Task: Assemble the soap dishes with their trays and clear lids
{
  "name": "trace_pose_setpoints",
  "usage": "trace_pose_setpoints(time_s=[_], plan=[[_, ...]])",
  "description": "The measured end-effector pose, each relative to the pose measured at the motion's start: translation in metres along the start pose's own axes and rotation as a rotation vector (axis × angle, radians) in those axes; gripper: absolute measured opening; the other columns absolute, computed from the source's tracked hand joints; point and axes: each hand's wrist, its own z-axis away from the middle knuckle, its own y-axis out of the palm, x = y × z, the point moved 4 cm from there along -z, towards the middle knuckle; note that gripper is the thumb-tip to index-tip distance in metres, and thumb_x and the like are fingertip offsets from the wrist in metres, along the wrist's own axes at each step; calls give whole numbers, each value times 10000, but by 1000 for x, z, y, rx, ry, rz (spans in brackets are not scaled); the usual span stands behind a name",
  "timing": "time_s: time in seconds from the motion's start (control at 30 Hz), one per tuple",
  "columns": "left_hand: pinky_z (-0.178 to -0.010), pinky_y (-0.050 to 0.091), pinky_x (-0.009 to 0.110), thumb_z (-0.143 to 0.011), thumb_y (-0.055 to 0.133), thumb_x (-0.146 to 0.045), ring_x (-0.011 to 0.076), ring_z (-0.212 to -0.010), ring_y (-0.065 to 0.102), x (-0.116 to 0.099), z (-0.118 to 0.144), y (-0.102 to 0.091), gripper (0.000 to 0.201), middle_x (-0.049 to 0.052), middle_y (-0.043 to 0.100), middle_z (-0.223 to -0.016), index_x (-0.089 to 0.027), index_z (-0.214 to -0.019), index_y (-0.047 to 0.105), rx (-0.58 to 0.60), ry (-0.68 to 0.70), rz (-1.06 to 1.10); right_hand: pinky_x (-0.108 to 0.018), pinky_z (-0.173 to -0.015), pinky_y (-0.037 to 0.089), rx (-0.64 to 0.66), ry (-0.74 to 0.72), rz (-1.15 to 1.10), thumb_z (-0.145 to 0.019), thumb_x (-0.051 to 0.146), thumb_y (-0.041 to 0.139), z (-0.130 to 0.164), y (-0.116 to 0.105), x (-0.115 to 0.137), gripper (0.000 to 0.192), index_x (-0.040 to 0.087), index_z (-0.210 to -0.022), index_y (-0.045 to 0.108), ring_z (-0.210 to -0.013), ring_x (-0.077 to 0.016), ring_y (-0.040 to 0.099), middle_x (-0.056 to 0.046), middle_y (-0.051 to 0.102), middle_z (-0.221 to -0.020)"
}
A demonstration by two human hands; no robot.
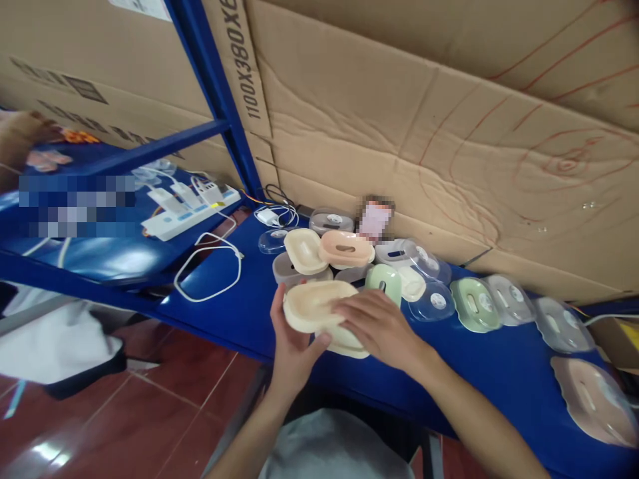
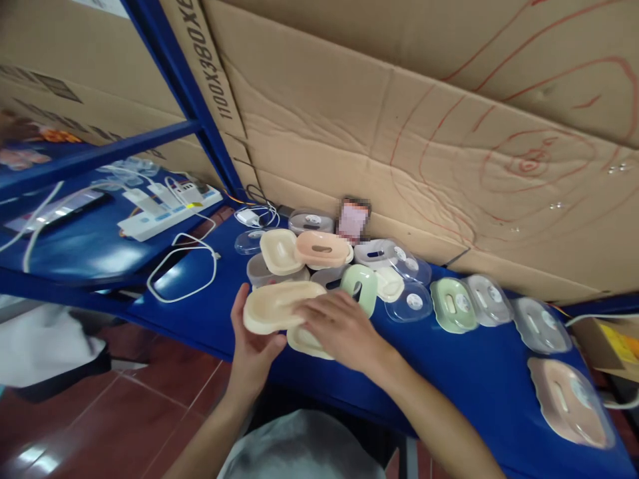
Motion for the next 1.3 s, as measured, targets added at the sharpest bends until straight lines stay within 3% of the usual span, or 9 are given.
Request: trace_pose_setpoints(time_s=[0.1, 0.2, 0.4, 0.5, 0.6, 0.7, 0.93, 1.13, 1.3], plan=[[-1247, 466, 558, -875, 889, -297, 347, -1595, 425, -2, 9, 5, 1054, 127, 360, -1742, -428, -1687, 229, 64, 161, -208, -415, -1010, 520, -81, 96, 191, -1080, 177, 583, 19, -25, -42, 265, 226, -1307, 710, -1157, -228, 725, -67, 798, -1249], [-1234, 480, 587, -923, 815, -199, 342, -1558, 468, 3, 26, 4, 869, 141, 396, -1695, -374, -1641, 359, 143, 281, -430, -451, -1014, 520, -71, 207, 390, -1082, 215, 573, 34, -41, -88, 262, 222, -1280, 745, -1183, -270, 722, -88, 794, -1267], [-1187, 519, 577, -1003, 694, -177, 335, -1490, 534, 9, 49, 10, 583, 165, 504, -1594, -296, -1538, 495, 264, 277, -655, -501, -1139, 484, -7, 363, 475, -1099, 352, 542, 68, -71, -131, 383, 229, -1440, 666, -1408, -305, 606, -118, 671, -1508], [-1152, 551, 532, -1012, 663, -165, 324, -1444, 576, 2, 50, 20, 496, 157, 552, -1542, -282, -1481, 549, 337, 318, -715, -541, -1158, 477, -66, 577, 565, -1097, 481, 522, 114, -97, -143, 469, 233, -1479, 632, -1410, -335, 595, -147, 640, -1529], [-1101, 588, 445, -1010, 645, -142, 289, -1376, 630, -3, 48, 32, 422, 135, 587, -1494, -280, -1408, 614, 416, 349, -716, -681, -1122, 472, -37, 914, 727, -1037, 629, 548, 178, -108, -153, 662, 209, -1548, 570, -1436, -444, 543, -223, 553, -1589], [-1086, 593, 392, -1012, 618, -112, 249, -1324, 663, -6, 49, 50, 393, 107, 626, -1434, -290, -1361, 647, 514, 342, -642, -696, -1106, 487, -11, 1080, 729, -995, 685, 566, 232, -98, -148, 777, 210, -1607, 501, -1471, -466, 493, -235, 494, -1634], [-1052, 622, 367, -1027, 610, -157, 207, -1234, 701, 7, 78, 111, 371, 90, 664, -1395, -283, -1375, 604, 838, 95, -401, -618, -1190, 457, -442, 1108, 547, -969, 735, 598, 279, -89, -102, 793, 181, -1536, 587, -1442, -392, 552, -211, 622, -1507], [-1212, 503, 547, -1017, 634, -199, 348, -1506, 509, 33, 87, 162, 472, 162, 494, -1644, -222, -1486, 586, 987, 454, -830, -644, -1182, 452, -435, 1062, 649, -995, 669, 617, 267, -65, -64, 696, 182, -1492, 635, -1466, -404, 528, -226, 571, -1565], [-1228, 441, 577, -1067, 585, -279, 351, -1496, 524, 47, 95, 174, 403, 172, 519, -1640, -197, -1460, 611, 1005, 612, -1017, -636, -1190, 450, -560, 1098, 641, -970, 628, 689, 266, -54, -34, 668, 190, -1473, 650, -1465, -406, 533, -213, 571, -1566]])
